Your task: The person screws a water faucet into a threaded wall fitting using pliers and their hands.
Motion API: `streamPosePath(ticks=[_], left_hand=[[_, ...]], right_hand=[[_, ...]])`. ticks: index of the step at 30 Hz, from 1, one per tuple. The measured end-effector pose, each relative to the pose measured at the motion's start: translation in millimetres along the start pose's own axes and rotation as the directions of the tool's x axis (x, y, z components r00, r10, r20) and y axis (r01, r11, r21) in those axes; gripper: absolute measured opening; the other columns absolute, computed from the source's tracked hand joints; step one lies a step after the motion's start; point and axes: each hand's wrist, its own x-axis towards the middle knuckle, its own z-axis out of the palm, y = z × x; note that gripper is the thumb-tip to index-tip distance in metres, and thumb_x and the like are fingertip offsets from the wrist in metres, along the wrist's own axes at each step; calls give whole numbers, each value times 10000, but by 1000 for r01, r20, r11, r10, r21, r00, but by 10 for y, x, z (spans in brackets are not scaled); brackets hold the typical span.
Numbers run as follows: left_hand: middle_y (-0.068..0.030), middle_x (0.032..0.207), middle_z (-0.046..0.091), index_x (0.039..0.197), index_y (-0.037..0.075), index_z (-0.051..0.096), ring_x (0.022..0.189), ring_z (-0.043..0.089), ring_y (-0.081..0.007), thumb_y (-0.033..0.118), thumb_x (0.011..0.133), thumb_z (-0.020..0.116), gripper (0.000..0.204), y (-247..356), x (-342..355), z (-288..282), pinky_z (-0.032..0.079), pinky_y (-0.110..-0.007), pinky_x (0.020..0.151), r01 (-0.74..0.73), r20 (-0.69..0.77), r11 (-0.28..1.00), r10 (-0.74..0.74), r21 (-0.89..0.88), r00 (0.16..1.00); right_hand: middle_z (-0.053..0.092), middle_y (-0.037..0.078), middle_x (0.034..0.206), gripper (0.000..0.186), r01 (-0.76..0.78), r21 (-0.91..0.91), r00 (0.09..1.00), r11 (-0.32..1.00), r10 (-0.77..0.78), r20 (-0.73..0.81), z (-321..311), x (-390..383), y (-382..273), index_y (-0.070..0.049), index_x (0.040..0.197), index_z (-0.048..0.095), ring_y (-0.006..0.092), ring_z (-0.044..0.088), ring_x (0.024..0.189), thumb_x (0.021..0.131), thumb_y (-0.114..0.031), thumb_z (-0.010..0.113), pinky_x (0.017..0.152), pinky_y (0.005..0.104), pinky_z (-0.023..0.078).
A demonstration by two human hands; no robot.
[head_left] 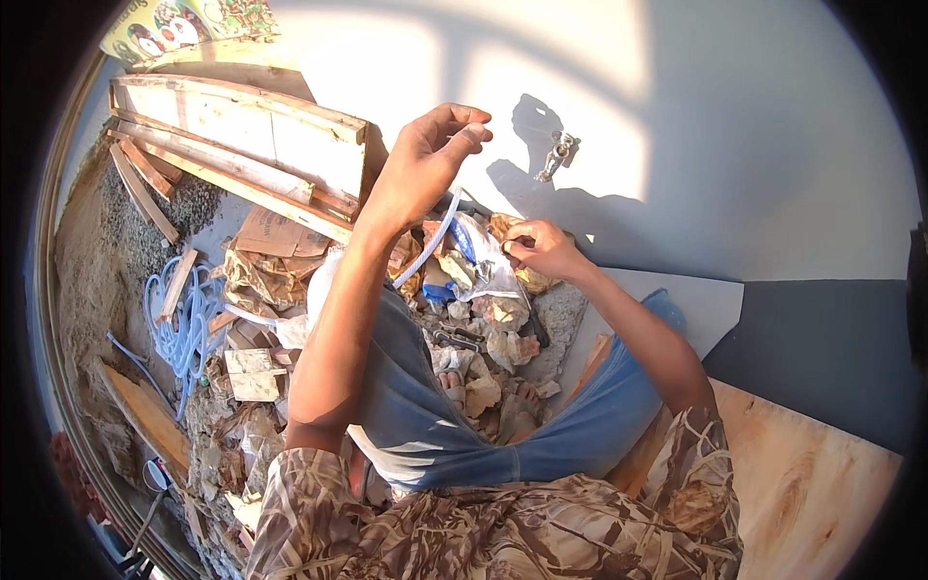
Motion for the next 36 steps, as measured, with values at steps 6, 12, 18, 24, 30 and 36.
streamPosePath(ticks=[6, 12, 18, 24, 30, 36], left_hand=[[-107, 887, 699, 1145, 11, 636, 855, 660, -183, 162, 902, 651, 286, -43, -130, 329, 512, -330, 759, -80, 322, 926, -46, 369, 946], [-128, 940, 679, 1102, 17, 650, 815, 663, -216, -3, 821, 674, 283, -80, -323, 747, 541, -331, 719, -297, 402, 931, 194, 212, 895], [-73, 960, 671, 1113, 20, 641, 767, 613, -108, -6, 861, 671, 255, 66, -354, 844, 502, -272, 634, -118, 337, 986, 74, 114, 939], [-60, 873, 665, 1128, 30, 577, 552, 545, -47, 33, 902, 669, 244, 63, -368, 964, 417, -224, 444, -124, 281, 990, 100, 70, 954], [-66, 868, 661, 1104, 21, 569, 556, 574, -55, 11, 893, 671, 235, 65, -350, 1019, 434, -220, 460, -231, 261, 967, 196, 110, 945], [-48, 865, 660, 1069, 14, 570, 580, 588, -62, 17, 877, 692, 228, 39, -335, 1049, 443, -221, 504, -285, 255, 946, 241, 154, 936]], right_hand=[[669, 79, 847, 156, 77, 385, 947, 920, 53, -315, 38, -554, -553, 34, 1036, 606, 107, 640, 757, 911, -56, 576, 654, 252, 524], [670, 110, 909, 127, 280, 436, 890, 855, -60, -452, 25, -763, -639, 29, 1018, 576, 142, 662, 760, 904, -27, 576, 661, 266, 552], [671, 137, 980, 177, 363, 471, 859, 804, -94, -503, -66, -892, -718, 53, 1078, 592, 195, 695, 879, 923, -3, 529, 747, 292, 588], [653, 155, 1052, 219, 492, 351, 803, 797, -260, -536, -127, -1007, -753, 82, 1127, 584, 208, 685, 944, 934, 4, 513, 827, 310, 587], [650, 163, 1057, 244, 544, 248, 768, 802, -357, -531, -179, -1041, -715, 94, 1174, 554, 222, 682, 970, 947, 12, 517, 870, 313, 577], [646, 158, 1048, 244, 548, 251, 761, 798, -351, -545, -186, -1009, -693, 100, 1157, 559, 188, 670, 951, 929, 17, 538, 856, 297, 578]])
